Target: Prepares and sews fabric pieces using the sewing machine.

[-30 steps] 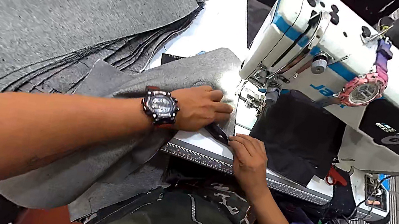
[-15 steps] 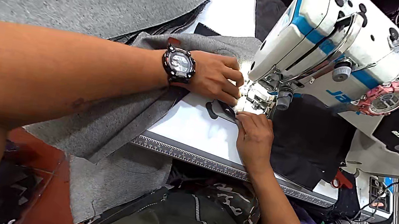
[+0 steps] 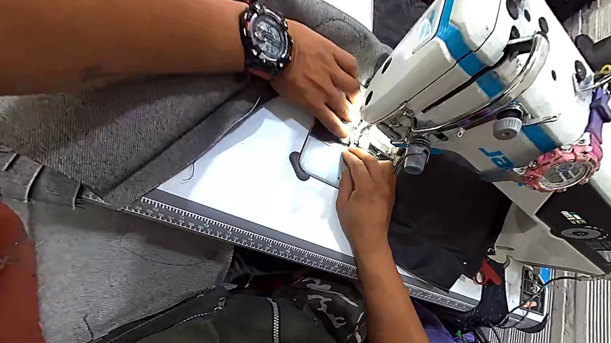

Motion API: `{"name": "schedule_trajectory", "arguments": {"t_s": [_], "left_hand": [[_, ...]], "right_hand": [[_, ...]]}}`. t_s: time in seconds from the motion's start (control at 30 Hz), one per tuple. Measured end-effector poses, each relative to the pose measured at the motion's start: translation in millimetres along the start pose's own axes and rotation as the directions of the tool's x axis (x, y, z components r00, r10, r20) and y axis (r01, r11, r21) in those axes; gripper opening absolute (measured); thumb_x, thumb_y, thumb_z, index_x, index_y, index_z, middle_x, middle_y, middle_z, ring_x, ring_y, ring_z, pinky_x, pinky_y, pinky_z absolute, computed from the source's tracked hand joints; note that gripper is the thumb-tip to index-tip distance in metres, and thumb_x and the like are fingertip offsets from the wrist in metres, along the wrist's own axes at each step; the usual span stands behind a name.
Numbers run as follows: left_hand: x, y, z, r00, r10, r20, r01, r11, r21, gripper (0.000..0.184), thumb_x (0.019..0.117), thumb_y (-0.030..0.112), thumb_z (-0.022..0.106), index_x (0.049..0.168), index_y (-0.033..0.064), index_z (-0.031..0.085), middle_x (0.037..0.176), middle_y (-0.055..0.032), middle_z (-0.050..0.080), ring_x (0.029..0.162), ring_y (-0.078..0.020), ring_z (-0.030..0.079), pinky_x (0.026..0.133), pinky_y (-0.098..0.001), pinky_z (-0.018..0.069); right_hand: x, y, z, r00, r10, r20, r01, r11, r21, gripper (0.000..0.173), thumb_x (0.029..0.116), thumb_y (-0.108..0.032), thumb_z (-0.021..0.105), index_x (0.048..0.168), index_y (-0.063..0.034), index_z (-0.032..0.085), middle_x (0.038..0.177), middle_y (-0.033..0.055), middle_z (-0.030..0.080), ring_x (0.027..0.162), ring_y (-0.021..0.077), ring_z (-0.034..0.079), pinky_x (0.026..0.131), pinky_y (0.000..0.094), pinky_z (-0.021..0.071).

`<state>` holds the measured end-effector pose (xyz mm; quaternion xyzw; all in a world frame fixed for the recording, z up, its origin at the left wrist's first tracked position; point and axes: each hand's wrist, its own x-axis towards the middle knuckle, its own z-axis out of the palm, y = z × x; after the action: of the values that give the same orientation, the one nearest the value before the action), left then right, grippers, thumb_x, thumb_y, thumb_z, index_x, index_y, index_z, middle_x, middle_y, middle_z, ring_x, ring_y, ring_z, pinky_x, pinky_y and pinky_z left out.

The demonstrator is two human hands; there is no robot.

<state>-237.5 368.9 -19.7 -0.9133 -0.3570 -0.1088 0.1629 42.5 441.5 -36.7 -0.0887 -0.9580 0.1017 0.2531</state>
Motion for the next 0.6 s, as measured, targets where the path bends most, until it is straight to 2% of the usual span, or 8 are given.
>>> {"name": "schedule_trajectory", "arguments": {"t_s": [0.13,0.27,0.33,0.4,0.43,0.47,0.53,0.6], "left_hand": [[-1.7,3.9,-2.1,0.995,-0.055,0.086,0.055,0.998,0.003,0.054,0.0866,-0.003,0.058,0.131,0.0241,0.072,0.115,-0.0152,0.073,0.105,-0.0399,0.065,0.084,-0.0546,0.0474],[-1.6,11.8,-6.9,0.983,-0.140,0.117,0.135,0.990,0.049,0.052,0.0896,-0.006,0.055,0.131,0.0217,0.071,0.115,-0.0183,0.071,0.107,-0.0426,0.064,0.084,-0.0580,0.0480],[-0.8,21.6,-15.2,0.956,-0.257,0.143,0.249,0.966,0.071,0.050,0.0942,-0.006,0.051,0.135,0.0181,0.067,0.121,-0.0207,0.069,0.113,-0.0455,0.062,0.088,-0.0609,0.0482],[5.4,39.8,-30.9,0.878,-0.445,0.173,0.437,0.895,0.084,0.036,0.0981,-0.004,0.051,0.130,0.0060,0.064,0.121,-0.0235,0.065,0.114,-0.0472,0.061,0.090,-0.0620,0.0471],[8.5,47.6,-37.1,0.823,-0.538,0.185,0.531,0.843,0.089,0.036,0.0971,-0.002,0.053,0.132,0.0027,0.061,0.122,-0.0242,0.064,0.114,-0.0476,0.060,0.090,-0.0622,0.0467],[10.7,53.7,-40.1,0.771,-0.612,0.175,0.607,0.790,0.085,0.039,0.0948,0.002,0.058,0.134,0.0022,0.060,0.123,-0.0245,0.064,0.114,-0.0481,0.060,0.089,-0.0627,0.0469],[14.4,62.7,-41.7,0.656,-0.736,0.167,0.740,0.671,0.052,0.047,0.0922,0.009,0.066,0.139,0.0075,0.059,0.128,-0.0227,0.063,0.120,-0.0470,0.058,0.094,-0.0621,0.0453],[15.0,70.2,-39.4,0.590,-0.796,0.134,0.802,0.597,0.013,0.049,0.0902,0.013,0.068,0.139,0.0108,0.060,0.129,-0.0213,0.063,0.123,-0.0455,0.057,0.099,-0.0610,0.0441]], "right_hand": [[-6.2,0.2,-0.8,0.998,-0.016,-0.067,0.017,1.000,0.007,0.018,0.0975,-0.010,0.060,0.101,-0.0090,0.078,0.108,0.0069,0.075,0.103,0.0248,0.067,0.093,0.0411,0.0510],[-7.9,1.4,-2.8,0.983,-0.038,-0.179,0.044,0.999,0.028,0.018,0.0957,-0.009,0.061,0.096,-0.0080,0.079,0.104,0.0077,0.076,0.097,0.0229,0.069,0.085,0.0387,0.0526],[-8.4,1.9,-3.8,0.979,-0.026,-0.200,0.033,0.999,0.035,0.017,0.0955,-0.009,0.062,0.096,-0.0080,0.079,0.103,0.0076,0.076,0.098,0.0228,0.069,0.084,0.0387,0.0527],[-9.2,3.2,-5.5,0.976,-0.007,-0.219,0.018,0.999,0.046,0.016,0.0952,-0.010,0.063,0.096,-0.0074,0.078,0.103,0.0081,0.076,0.098,0.0231,0.069,0.085,0.0393,0.0535],[-9.5,4.4,-6.2,0.974,0.006,-0.228,0.007,0.998,0.055,0.016,0.0953,-0.010,0.063,0.096,-0.0072,0.078,0.103,0.0083,0.076,0.100,0.0233,0.070,0.087,0.0399,0.0540],[-9.7,5.9,-6.5,0.971,0.019,-0.240,-0.004,0.998,0.060,0.016,0.0953,-0.010,0.063,0.096,-0.0069,0.078,0.103,0.0087,0.076,0.100,0.0235,0.070,0.088,0.0407,0.0540],[-9.7,9.2,-5.8,0.965,0.037,-0.259,-0.019,0.997,0.071,0.016,0.0954,-0.010,0.062,0.097,-0.0062,0.078,0.103,0.0097,0.076,0.102,0.0245,0.070,0.091,0.0419,0.0543],[-9.6,10.7,-5.0,0.963,0.044,-0.267,-0.025,0.997,0.074,0.015,0.0952,-0.009,0.063,0.097,-0.0055,0.078,0.103,0.0107,0.076,0.103,0.0258,0.070,0.091,0.0421,0.0548]]}}
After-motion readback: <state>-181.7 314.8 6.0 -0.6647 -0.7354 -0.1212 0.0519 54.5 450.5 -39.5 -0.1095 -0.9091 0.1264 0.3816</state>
